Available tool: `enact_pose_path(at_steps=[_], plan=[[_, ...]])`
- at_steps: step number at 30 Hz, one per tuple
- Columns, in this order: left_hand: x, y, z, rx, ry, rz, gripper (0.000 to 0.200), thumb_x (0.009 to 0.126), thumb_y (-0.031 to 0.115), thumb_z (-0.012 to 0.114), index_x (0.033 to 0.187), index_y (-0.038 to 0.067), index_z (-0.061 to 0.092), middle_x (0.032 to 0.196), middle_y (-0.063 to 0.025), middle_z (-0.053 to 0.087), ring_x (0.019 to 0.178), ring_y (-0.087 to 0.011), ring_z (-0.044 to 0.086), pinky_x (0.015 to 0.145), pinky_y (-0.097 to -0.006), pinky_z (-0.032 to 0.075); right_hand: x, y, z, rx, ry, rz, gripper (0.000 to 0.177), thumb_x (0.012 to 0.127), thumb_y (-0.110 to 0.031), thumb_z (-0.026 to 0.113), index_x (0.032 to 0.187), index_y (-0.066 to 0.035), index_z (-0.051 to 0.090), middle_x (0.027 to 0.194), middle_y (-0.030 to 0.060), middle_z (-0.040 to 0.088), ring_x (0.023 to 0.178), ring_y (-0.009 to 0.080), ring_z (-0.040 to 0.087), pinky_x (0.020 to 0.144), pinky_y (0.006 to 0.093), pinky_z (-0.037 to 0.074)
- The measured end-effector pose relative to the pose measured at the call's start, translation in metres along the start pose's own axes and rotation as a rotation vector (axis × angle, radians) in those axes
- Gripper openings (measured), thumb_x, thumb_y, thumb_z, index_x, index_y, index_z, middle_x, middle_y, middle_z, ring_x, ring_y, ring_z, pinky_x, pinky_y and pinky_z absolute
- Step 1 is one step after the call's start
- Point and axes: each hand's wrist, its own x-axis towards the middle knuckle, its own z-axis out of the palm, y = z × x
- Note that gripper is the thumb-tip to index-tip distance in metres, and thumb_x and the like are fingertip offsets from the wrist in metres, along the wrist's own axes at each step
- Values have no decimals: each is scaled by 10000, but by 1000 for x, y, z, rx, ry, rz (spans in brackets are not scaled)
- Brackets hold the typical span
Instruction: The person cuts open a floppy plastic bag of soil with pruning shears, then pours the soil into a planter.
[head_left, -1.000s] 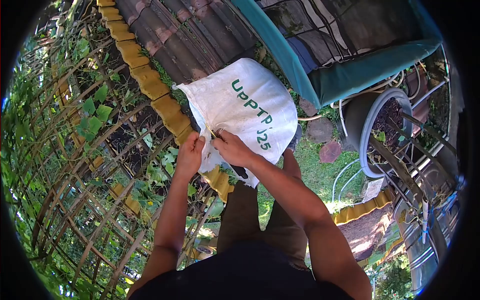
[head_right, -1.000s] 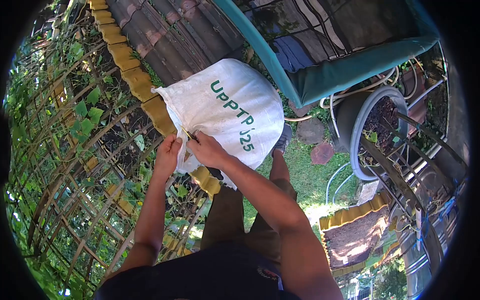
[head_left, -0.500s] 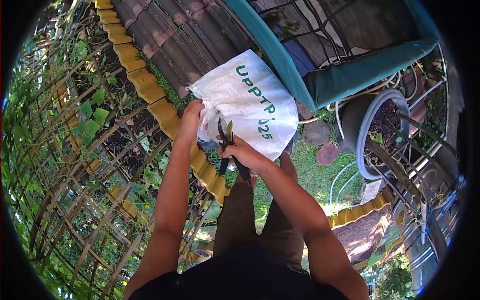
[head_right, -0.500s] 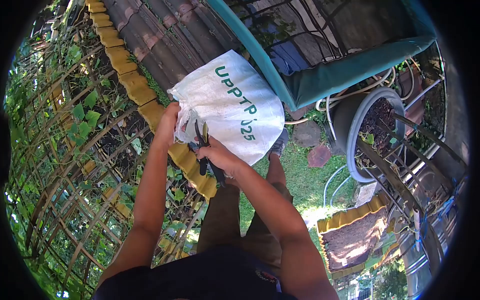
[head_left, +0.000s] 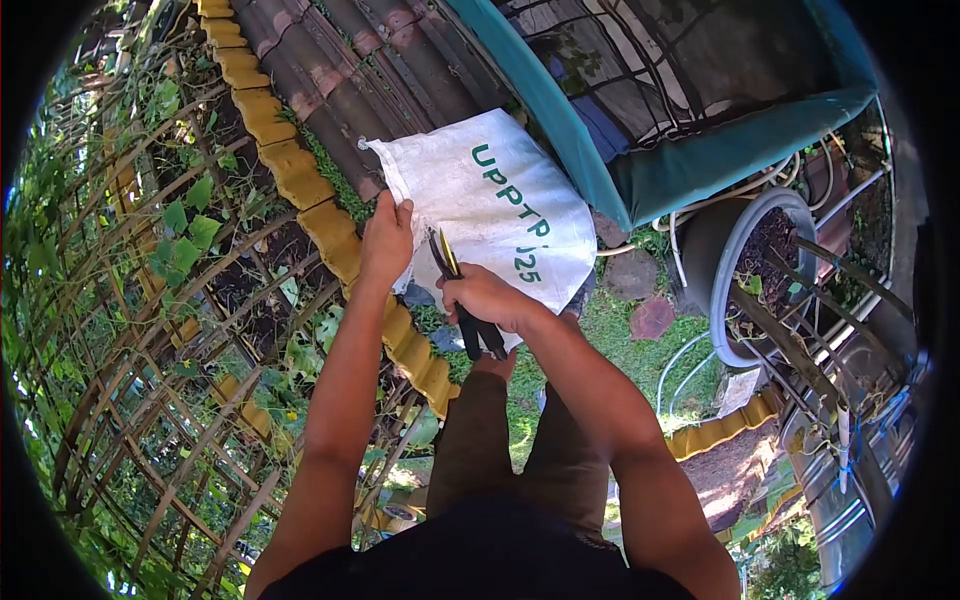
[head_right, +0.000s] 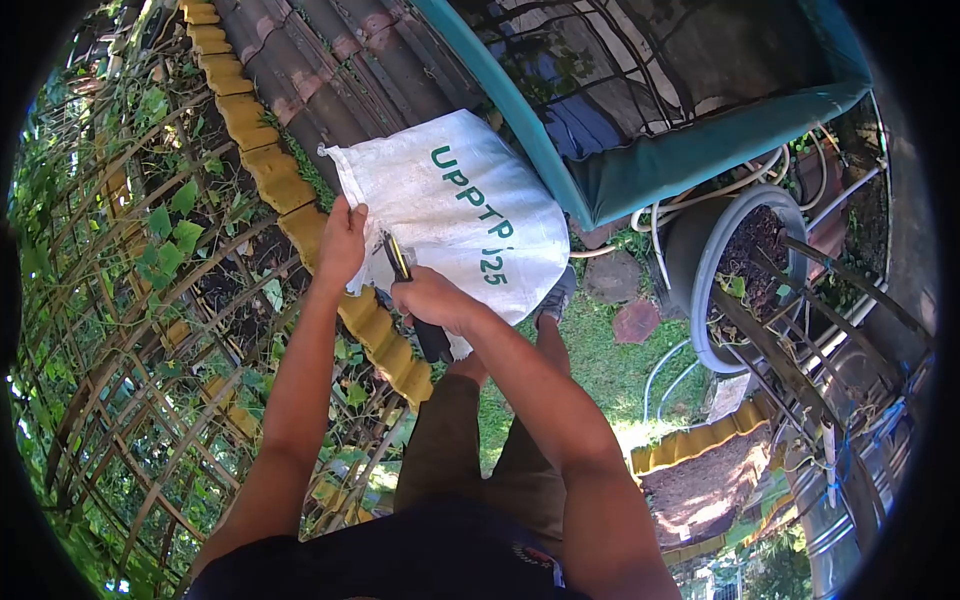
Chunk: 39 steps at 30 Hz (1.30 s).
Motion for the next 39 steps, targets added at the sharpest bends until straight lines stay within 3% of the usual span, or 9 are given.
enact_pose_path(at_steps=[2,11,14,20,23,26,33,39], plan=[[-4,6,-5,-2,-12,50,263,1015,252,506,1058,-7,492,908,-320,639,919,-538,582,762,-573,437,2,-1,-6,20,-38,94,445,800,-139,604,1196,57,546,883,110,612,728,204,638,667,329,531],[-25,10,-17,-65,-14,114,229,1006,195,518,1023,-27,467,821,-313,628,828,-542,584,691,-569,432,7,-37,1,0,-34,-26,412,786,-154,594,1147,41,557,868,95,575,696,183,612,641,311,515],[-34,26,-31,23,-101,-58,228,1025,209,499,1076,-12,490,897,-250,624,832,-430,602,753,-465,463,4,-41,6,-6,-47,-17,395,786,-146,594,1143,19,556,848,77,557,678,176,593,631,300,502],[-45,14,-29,-128,-28,0,211,1018,194,513,1039,-13,478,826,-230,582,752,-380,568,712,-450,450,-2,-37,23,181,-39,51,263,801,-112,581,1044,-23,528,820,72,535,641,172,564,569,332,499],[-51,22,-36,-75,-72,-79,187,1012,171,522,1034,-12,493,836,-188,606,743,-292,578,700,-408,457,-6,-29,28,175,-28,7,237,809,-106,567,1027,-35,503,803,69,521,620,167,550,547,344,497],[-58,4,-33,-219,-52,27,219,1010,180,524,964,-20,445,725,-218,563,643,-358,562,609,-462,421,-13,-29,30,76,-40,-29,237,816,-103,549,1037,-36,494,803,67,516,610,164,543,550,340,498],[-65,-6,-38,-211,-68,-24,224,1005,188,531,934,-16,473,699,-174,540,647,-278,541,615,-423,422,15,-22,36,6,-26,-149,379,828,-110,534,1191,-21,478,826,61,517,634,146,525,598,317,485],[-70,-14,-49,-254,-95,-38,211,998,183,523,946,-22,518,706,-159,557,656,-233,543,636,-388,442,16,-11,39,40,-66,-93,388,816,-122,555,1183,-18,487,854,71,549,761,169,570,688,312,493]])
